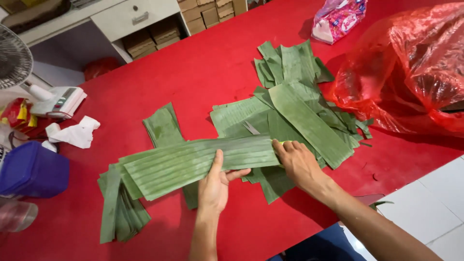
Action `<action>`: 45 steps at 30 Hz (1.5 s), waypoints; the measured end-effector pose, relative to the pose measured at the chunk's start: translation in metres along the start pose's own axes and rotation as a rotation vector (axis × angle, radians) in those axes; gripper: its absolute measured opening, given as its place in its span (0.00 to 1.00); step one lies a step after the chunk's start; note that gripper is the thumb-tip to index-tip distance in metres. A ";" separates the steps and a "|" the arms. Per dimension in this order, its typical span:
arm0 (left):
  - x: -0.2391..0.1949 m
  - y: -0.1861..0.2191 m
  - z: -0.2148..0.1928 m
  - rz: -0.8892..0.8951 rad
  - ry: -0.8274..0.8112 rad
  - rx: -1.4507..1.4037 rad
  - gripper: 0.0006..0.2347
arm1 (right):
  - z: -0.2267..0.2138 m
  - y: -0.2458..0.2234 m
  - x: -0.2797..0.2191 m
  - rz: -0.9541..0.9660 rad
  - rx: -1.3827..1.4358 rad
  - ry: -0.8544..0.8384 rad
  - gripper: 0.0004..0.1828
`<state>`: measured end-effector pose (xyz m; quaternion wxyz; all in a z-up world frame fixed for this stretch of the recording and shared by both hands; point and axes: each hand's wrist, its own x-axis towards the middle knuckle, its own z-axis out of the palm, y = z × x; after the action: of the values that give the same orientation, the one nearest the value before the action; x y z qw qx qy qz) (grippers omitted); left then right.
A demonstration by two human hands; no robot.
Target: The person cuts large green banana leaves into smaller rectangular pieces using green-handled scissors on a red table. They repeatedly stack the leaves, trim the edges, and organize the cut pieces into neat piles.
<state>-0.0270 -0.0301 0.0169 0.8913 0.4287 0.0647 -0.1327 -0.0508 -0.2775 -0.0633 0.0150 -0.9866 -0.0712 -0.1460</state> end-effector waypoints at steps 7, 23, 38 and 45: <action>-0.042 0.041 0.070 -0.187 0.208 0.147 0.40 | -0.027 0.020 0.012 0.136 0.024 -0.222 0.28; -0.011 0.020 0.104 -0.035 0.051 -0.153 0.40 | -0.124 0.076 -0.108 0.409 1.668 -0.111 0.31; -0.034 0.032 0.125 -0.016 0.169 -0.082 0.24 | -0.060 0.071 -0.092 0.324 -0.050 -0.363 0.32; -0.033 0.033 0.115 -0.012 0.176 -0.145 0.29 | -0.103 0.074 -0.077 0.521 0.226 -0.583 0.32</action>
<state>-0.0487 -0.0947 0.1207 0.9101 0.3725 0.1550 -0.0949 -0.1422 -0.3662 0.0125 0.1390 -0.9639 0.1641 0.1571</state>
